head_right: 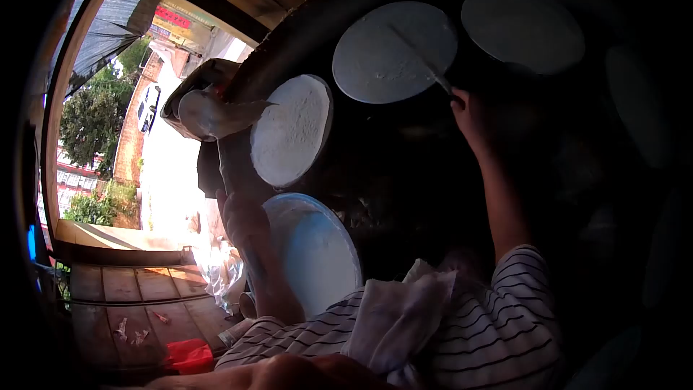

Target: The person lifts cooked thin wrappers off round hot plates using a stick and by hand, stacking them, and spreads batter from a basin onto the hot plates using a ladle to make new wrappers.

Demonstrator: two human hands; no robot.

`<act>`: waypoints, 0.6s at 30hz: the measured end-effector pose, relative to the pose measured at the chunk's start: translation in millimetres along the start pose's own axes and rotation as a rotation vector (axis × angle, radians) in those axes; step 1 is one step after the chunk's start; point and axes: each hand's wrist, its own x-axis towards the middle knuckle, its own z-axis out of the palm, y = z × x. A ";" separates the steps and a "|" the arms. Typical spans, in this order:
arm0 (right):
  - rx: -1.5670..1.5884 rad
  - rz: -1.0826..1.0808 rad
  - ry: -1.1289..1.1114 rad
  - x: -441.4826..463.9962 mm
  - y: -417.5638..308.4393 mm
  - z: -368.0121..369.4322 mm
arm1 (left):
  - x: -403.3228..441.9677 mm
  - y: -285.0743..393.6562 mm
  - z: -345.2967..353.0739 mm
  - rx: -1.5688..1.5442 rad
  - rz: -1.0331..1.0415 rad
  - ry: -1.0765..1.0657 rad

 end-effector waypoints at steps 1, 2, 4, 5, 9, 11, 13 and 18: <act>-0.135 0.014 -0.002 2.0 37.6 2.6 | -29.7 5.8 15.7 0.098 0.123 0.085; 0.147 0.013 0.012 -26.3 55.3 9.7 | -67.9 9.4 27.8 0.181 0.222 0.182; 0.367 0.033 -0.097 -70.8 19.2 -1.9 | -117.9 30.1 21.7 0.292 0.398 0.361; 0.312 0.072 -0.231 -98.1 -23.4 -3.0 | -145.7 45.5 7.4 0.326 0.477 0.484; 0.360 -0.172 -0.229 -64.6 -111.4 87.9 | -198.2 139.2 -97.4 0.065 0.811 0.911; 0.166 -0.262 -0.264 -27.0 -171.7 101.3 | -184.8 170.2 -155.4 0.018 0.950 1.277; 0.081 -0.331 -0.200 24.6 -197.0 131.3 | -193.6 204.6 -225.7 0.006 0.816 1.307; -0.018 -0.446 -0.172 180.3 -213.3 228.2 | -144.8 185.3 -241.4 0.358 0.412 1.427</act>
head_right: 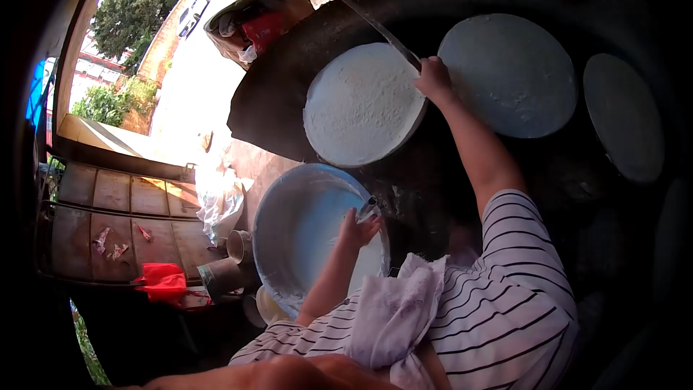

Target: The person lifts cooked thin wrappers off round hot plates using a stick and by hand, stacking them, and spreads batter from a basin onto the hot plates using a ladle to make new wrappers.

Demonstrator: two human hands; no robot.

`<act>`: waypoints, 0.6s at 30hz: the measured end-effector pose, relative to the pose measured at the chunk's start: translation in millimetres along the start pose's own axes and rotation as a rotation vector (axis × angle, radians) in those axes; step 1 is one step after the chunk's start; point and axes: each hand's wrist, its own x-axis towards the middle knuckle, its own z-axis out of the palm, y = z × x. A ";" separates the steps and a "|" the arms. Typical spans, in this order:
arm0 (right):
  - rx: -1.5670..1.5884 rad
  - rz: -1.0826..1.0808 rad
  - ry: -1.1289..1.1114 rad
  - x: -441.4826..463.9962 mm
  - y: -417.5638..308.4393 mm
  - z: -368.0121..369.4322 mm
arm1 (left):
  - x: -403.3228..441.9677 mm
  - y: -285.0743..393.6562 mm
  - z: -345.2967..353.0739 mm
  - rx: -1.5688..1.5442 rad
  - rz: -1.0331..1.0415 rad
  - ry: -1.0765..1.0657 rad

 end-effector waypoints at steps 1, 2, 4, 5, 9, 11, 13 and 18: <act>-0.034 0.002 -0.041 26.9 5.6 11.3 | -43.0 -11.1 33.1 0.364 0.254 0.174; -0.059 0.055 -0.027 37.4 1.9 17.0 | -45.4 5.1 43.5 0.509 0.438 0.211; -0.023 0.145 -0.112 46.9 -18.8 1.3 | -66.5 49.1 74.6 0.668 0.833 0.245; -0.017 0.184 -0.174 42.3 -27.3 -5.5 | -68.1 76.9 100.6 0.706 0.976 0.247; -0.004 0.140 -0.112 38.6 -49.2 -11.1 | -1.9 205.8 207.7 1.413 1.577 0.433; 0.025 0.098 -0.037 38.8 -65.6 -18.1 | 52.2 253.3 234.8 1.627 1.798 0.693; 0.007 0.062 0.046 39.5 -82.2 -22.6 | 81.5 279.4 275.7 1.679 1.751 0.768; 0.193 -0.160 0.114 22.5 -120.3 -50.6 | 66.3 311.2 281.6 1.496 1.288 0.478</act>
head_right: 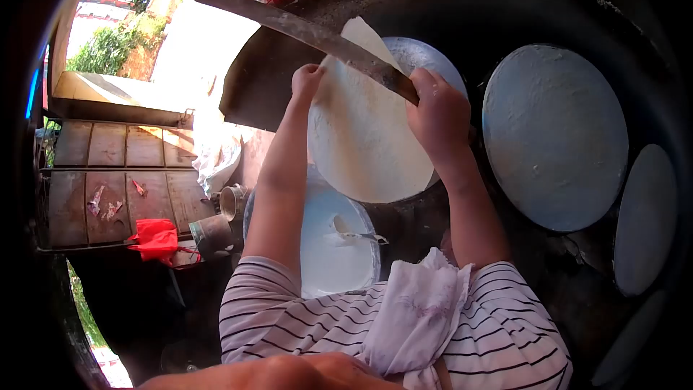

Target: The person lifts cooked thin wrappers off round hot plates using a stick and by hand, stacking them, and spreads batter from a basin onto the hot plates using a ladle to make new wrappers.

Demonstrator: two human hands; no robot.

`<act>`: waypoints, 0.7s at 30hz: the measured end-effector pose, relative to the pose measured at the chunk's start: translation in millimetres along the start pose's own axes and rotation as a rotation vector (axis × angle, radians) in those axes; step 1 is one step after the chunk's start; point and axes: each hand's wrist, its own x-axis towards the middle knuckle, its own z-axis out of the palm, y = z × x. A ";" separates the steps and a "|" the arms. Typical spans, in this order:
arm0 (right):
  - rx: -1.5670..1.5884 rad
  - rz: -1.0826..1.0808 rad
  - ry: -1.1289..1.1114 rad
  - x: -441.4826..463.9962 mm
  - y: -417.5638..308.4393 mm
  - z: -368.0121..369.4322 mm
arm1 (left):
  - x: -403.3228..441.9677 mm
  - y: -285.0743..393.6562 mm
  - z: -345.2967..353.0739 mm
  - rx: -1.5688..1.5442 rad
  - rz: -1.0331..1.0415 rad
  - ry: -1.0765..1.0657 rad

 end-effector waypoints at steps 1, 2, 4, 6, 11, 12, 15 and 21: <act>0.043 -0.036 -0.002 -2.1 -8.4 -4.9 | -2.8 -3.2 -9.9 -0.097 -0.032 -0.036; 0.078 -0.083 0.021 -5.5 -16.1 -10.6 | -6.6 -14.0 -17.7 -0.339 0.005 -0.001; 0.103 -0.129 0.034 -13.8 -28.1 -24.1 | -27.6 -22.6 -40.5 -0.788 0.096 0.067; 0.138 -0.165 0.050 -28.3 -38.0 -35.9 | -64.0 -20.3 -71.4 -0.955 0.159 0.134; 0.263 -0.191 0.133 -76.3 -52.6 -73.5 | -158.6 -30.5 -141.2 -0.750 0.380 0.476; 0.284 -0.223 0.208 -90.2 -51.3 -83.2 | -180.2 -23.0 -153.7 -0.621 0.444 0.560; 0.311 -0.183 0.320 -155.6 -39.0 -125.5 | -239.8 29.4 -189.4 -0.427 0.403 0.707; 0.104 0.230 0.650 -368.4 -43.0 -230.0 | -318.1 156.4 -142.8 -0.565 0.917 0.028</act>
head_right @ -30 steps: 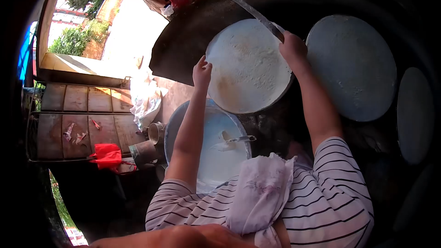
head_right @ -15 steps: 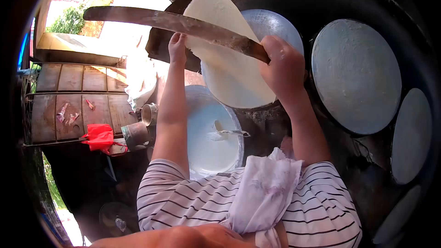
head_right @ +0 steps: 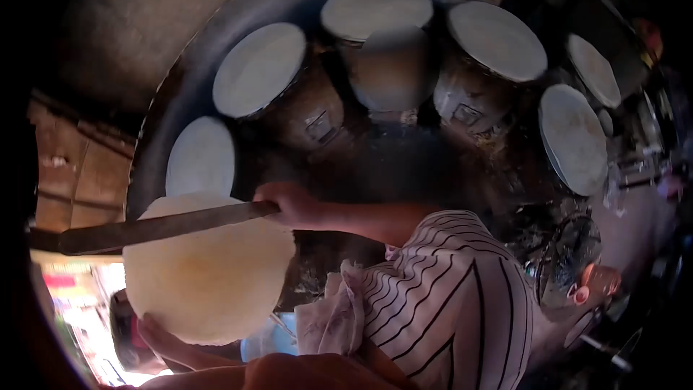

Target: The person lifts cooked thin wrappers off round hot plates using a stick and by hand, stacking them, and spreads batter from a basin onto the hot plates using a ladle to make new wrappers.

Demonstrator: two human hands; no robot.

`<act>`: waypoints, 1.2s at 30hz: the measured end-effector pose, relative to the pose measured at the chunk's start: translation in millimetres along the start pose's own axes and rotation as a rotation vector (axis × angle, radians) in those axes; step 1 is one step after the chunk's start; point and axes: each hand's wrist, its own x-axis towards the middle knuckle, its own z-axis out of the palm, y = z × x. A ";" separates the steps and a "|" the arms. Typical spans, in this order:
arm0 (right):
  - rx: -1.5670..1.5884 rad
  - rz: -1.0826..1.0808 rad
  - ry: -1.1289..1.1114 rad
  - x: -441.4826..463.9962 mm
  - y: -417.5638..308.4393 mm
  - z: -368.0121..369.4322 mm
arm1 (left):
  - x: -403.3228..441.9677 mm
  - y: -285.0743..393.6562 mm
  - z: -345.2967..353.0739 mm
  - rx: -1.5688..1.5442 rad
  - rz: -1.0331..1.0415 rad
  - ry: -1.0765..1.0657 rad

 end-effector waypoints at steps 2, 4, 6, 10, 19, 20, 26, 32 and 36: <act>-0.103 0.145 0.141 -42.3 -14.7 -96.2 | -9.3 64.7 79.5 -0.004 0.133 -0.171; -0.363 0.231 0.330 -88.4 -26.9 -188.5 | -27.9 143.6 171.4 -0.108 0.156 -0.453; -0.430 0.364 0.530 -143.7 -47.2 -272.2 | -74.8 232.8 263.3 -0.497 0.170 -0.689; -0.798 0.488 1.116 -257.8 -68.0 -412.8 | -199.8 448.5 434.6 -0.913 0.201 -1.270; -1.032 1.040 1.765 -464.3 -148.9 -609.5 | -583.1 781.0 576.2 -0.885 1.121 -1.527; -1.064 1.067 1.776 -479.2 -142.4 -623.8 | -620.1 787.7 591.1 -0.864 1.210 -1.543; -1.020 1.151 1.950 -505.6 -124.8 -621.4 | -660.6 795.3 586.3 -0.680 1.137 -1.803; -1.236 1.056 1.980 -511.2 -127.4 -612.0 | -680.9 813.4 592.9 -0.525 0.947 -2.010; -1.165 1.094 1.952 -492.3 -129.8 -609.2 | -631.5 799.6 534.3 -0.962 0.979 -1.729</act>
